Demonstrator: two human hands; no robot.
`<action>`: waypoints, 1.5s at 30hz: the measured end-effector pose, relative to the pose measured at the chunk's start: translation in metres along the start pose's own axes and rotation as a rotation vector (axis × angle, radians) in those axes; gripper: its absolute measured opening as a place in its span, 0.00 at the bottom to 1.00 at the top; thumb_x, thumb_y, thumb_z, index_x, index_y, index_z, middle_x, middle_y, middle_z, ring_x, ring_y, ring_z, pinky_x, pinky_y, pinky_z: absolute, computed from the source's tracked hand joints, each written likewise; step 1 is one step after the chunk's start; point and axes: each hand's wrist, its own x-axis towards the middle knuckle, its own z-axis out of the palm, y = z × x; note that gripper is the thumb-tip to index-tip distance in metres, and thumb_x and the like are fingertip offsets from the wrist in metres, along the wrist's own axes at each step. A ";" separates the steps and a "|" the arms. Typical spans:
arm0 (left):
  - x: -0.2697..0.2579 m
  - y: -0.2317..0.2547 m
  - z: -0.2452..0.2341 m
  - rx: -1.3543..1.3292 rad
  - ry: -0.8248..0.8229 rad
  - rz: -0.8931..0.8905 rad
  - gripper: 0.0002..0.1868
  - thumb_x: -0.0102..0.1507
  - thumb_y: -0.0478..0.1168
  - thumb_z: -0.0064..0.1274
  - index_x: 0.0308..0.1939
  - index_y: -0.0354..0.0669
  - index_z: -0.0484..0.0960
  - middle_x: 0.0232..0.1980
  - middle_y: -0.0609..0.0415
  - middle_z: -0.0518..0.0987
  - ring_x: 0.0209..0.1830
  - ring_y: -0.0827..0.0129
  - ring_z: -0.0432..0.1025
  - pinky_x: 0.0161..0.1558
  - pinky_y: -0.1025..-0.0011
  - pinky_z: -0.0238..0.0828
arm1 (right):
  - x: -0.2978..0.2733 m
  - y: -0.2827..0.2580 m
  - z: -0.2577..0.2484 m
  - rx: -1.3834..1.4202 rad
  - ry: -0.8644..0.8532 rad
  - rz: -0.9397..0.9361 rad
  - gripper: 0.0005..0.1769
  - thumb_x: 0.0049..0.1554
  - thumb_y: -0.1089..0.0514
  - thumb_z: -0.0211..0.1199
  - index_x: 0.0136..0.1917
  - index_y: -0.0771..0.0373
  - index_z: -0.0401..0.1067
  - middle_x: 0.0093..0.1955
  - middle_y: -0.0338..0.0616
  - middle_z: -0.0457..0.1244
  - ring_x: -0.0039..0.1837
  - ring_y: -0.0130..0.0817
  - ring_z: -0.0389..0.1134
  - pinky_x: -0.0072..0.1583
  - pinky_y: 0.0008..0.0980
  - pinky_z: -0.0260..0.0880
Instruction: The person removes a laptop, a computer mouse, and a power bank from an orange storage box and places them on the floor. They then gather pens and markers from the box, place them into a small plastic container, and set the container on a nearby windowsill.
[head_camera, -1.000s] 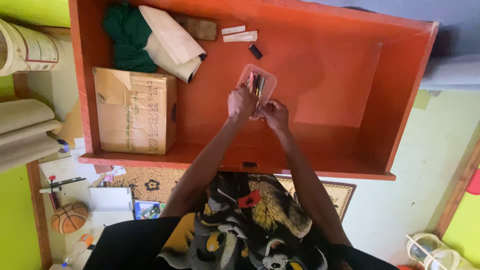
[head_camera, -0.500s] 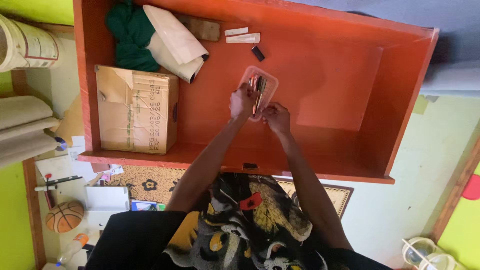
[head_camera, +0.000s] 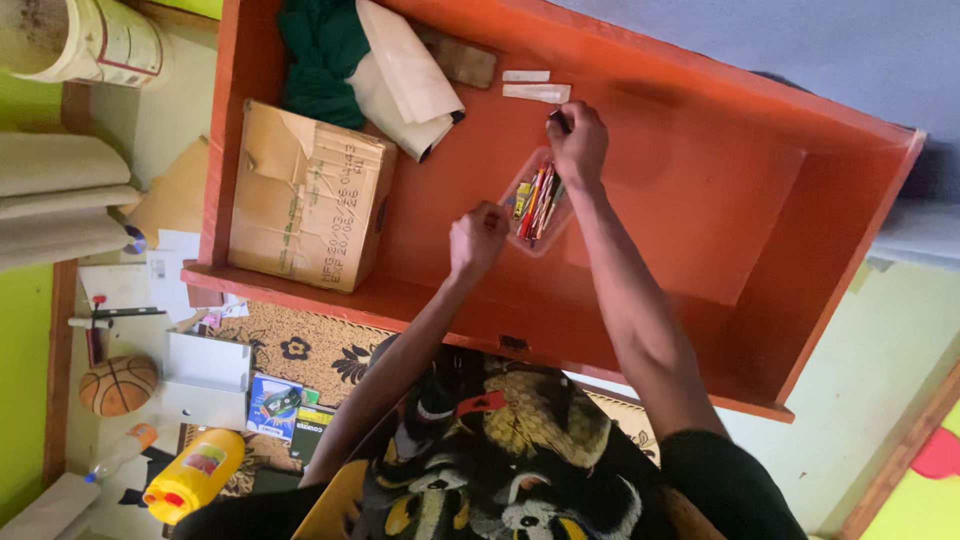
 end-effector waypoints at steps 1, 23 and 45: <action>-0.002 -0.004 -0.007 -0.032 -0.006 -0.026 0.07 0.63 0.43 0.57 0.35 0.44 0.85 0.32 0.50 0.86 0.32 0.63 0.84 0.37 0.65 0.80 | 0.006 0.005 0.006 -0.038 -0.050 0.045 0.09 0.52 0.62 0.74 0.45 0.62 0.76 0.42 0.50 0.71 0.45 0.45 0.73 0.49 0.41 0.73; 0.003 -0.008 -0.024 0.075 -0.106 0.016 0.08 0.61 0.42 0.60 0.38 0.40 0.84 0.33 0.46 0.85 0.33 0.59 0.83 0.36 0.64 0.79 | 0.004 0.020 0.021 0.130 -0.180 0.250 0.13 0.51 0.60 0.74 0.50 0.63 0.80 0.44 0.47 0.73 0.45 0.34 0.76 0.50 0.35 0.76; 0.016 -0.025 -0.003 0.080 -0.215 0.032 0.08 0.59 0.42 0.58 0.37 0.42 0.83 0.33 0.48 0.85 0.34 0.59 0.83 0.38 0.63 0.80 | -0.108 -0.041 -0.056 -0.151 -0.107 0.354 0.10 0.52 0.60 0.74 0.41 0.64 0.74 0.39 0.49 0.69 0.41 0.44 0.72 0.45 0.42 0.72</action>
